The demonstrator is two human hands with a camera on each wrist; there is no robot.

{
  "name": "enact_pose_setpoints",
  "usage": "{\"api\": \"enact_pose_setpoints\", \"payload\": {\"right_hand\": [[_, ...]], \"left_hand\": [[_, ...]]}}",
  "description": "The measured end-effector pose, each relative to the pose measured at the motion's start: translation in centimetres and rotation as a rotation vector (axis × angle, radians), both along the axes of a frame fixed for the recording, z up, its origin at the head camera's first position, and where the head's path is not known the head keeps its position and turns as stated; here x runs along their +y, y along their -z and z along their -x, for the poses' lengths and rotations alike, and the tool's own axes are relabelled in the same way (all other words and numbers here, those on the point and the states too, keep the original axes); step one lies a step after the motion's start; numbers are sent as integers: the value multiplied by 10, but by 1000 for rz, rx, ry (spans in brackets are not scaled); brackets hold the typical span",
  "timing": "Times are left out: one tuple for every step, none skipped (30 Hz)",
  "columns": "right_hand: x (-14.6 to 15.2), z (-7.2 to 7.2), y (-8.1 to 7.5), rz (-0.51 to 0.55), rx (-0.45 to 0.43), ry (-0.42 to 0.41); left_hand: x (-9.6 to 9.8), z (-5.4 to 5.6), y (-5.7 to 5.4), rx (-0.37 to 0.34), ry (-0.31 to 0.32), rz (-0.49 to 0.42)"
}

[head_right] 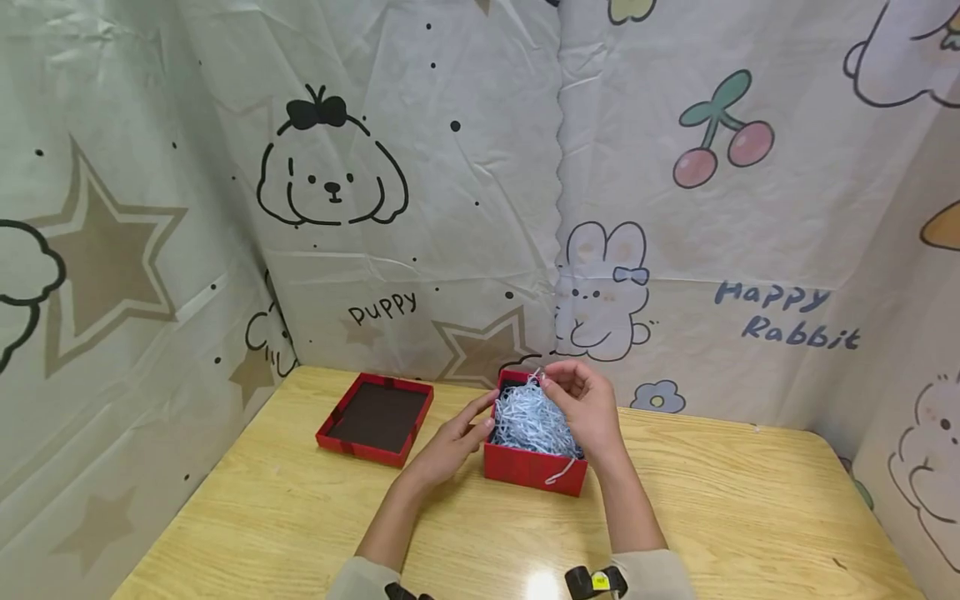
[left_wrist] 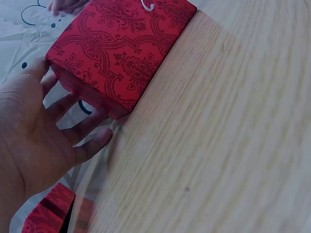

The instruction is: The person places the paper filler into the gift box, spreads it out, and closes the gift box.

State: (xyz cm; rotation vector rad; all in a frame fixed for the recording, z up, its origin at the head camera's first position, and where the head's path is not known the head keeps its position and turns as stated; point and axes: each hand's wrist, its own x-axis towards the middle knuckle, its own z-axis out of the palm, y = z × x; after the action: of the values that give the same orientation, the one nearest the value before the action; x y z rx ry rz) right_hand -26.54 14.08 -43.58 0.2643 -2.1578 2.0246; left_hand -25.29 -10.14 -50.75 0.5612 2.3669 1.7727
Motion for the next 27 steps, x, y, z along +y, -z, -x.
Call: {"api": "enact_pose_setpoints", "payload": {"right_hand": [[-4, 1, 2, 14, -11, -26], [-8, 2, 5, 25, -24, -49], [-11, 3, 8, 36, -37, -71], [-15, 5, 11, 46, -53, -89], [-18, 6, 13, 51, -69, -108], [-20, 7, 15, 58, -82, -126], [-22, 8, 16, 55, -96, -140], [-24, 9, 17, 51, -111, -152], [-25, 10, 18, 47, -132, -163], [-26, 11, 18, 37, -158, -170], [-27, 11, 19, 17, -184, -183], [-27, 11, 19, -8, -215, -191], [-28, 11, 19, -43, -242, -201], [-28, 11, 20, -78, -269, -206], [-28, 11, 20, -120, -292, -215], [-28, 11, 20, -160, -310, -224], [-28, 11, 20, -195, -321, -232], [-29, 11, 20, -219, -332, -236], [-29, 11, 20, -239, -336, -242], [-29, 11, 19, -257, -337, -245], [-29, 11, 19, -269, -339, -249], [-29, 11, 18, -275, -340, -250], [-28, 11, 17, -281, -339, -248], [-26, 10, 16, -283, -338, -249], [-24, 10, 14, -287, -335, -249], [-22, 10, 12, -286, -331, -247], [-19, 9, 10, -277, -333, -244]], "left_hand": [[0, 0, -1, 2, -1, 0], [1, 1, -1, 3, -1, -2], [1, 1, -1, 5, 1, -4], [1, 1, -1, 6, 2, -1], [1, 1, -1, 5, 2, 3], [1, 1, -1, 8, 2, 3], [1, 1, 0, 3, -2, 6], [1, 0, 0, -1, -4, 9], [0, 0, 0, -4, -8, 11], [-1, -1, 1, -10, -12, 13], [-1, -1, 1, -7, -13, 11], [-2, -2, 1, -9, -12, 9], [-2, -2, 1, -12, -12, 9], [-2, -2, 1, -11, -8, 7], [-2, -2, 2, -9, -5, 3], [-2, -1, 2, -7, -1, 1], [-2, -1, 2, -5, 1, -2], [-2, -1, 2, -10, 1, -4], [-2, 0, 2, -9, 1, -10], [-2, 0, 2, -10, 0, -14], [-1, 0, 3, -11, 0, -17], [-1, 0, 3, -12, 0, -19], [-1, 0, 3, -13, -1, -22], [-1, 0, 3, -14, -1, -24], [0, 0, 2, -15, -1, -23], [0, 0, 2, -16, -1, -23], [0, 0, 1, -16, 1, -24]]}}
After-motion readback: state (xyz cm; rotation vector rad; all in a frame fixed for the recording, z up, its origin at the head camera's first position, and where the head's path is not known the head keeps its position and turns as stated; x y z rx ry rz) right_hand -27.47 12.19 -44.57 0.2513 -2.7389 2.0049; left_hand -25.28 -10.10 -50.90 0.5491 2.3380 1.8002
